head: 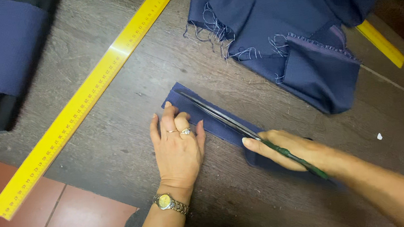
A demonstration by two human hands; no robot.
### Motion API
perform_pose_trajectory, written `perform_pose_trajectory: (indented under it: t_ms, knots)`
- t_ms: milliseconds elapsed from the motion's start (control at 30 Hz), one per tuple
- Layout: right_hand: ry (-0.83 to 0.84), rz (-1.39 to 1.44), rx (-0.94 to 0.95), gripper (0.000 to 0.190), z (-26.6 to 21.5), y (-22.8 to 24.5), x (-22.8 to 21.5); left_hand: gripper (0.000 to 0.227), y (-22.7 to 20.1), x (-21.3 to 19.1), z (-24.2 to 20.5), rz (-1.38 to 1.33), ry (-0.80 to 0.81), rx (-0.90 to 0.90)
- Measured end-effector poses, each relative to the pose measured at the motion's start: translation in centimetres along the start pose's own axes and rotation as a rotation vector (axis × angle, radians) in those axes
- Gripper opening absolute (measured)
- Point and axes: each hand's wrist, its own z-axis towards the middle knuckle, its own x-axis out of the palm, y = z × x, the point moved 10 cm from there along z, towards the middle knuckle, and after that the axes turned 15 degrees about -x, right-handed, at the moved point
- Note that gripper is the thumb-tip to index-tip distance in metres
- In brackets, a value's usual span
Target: The person cuts a strip of blue fabric using shears and then trims the edges of the strip.
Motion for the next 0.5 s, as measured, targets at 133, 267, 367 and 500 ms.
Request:
perform_pose_trajectory:
  t_ms: [133, 267, 367, 500]
  knots:
    - [-0.022, 0.003, 0.002, 0.057, 0.2, -0.3, -0.1, 0.029, 0.0, 0.1, 0.0, 0.019, -0.004, 0.001]
    - [-0.006, 0.002, -0.025, 0.059, 0.7, -0.3, -0.1, 0.028, 0.0, 0.0, 0.1, 0.017, -0.004, 0.001]
    - [0.000, -0.010, -0.010, 0.059, 0.5, 1.0, -0.2, 0.028, -0.1, -0.2, 0.0, 0.019, -0.003, 0.002]
    - [-0.012, -0.064, 0.038, 0.059, 0.9, 1.1, -0.5, 0.028, 0.0, 0.0, 0.1, 0.013, -0.004, 0.000]
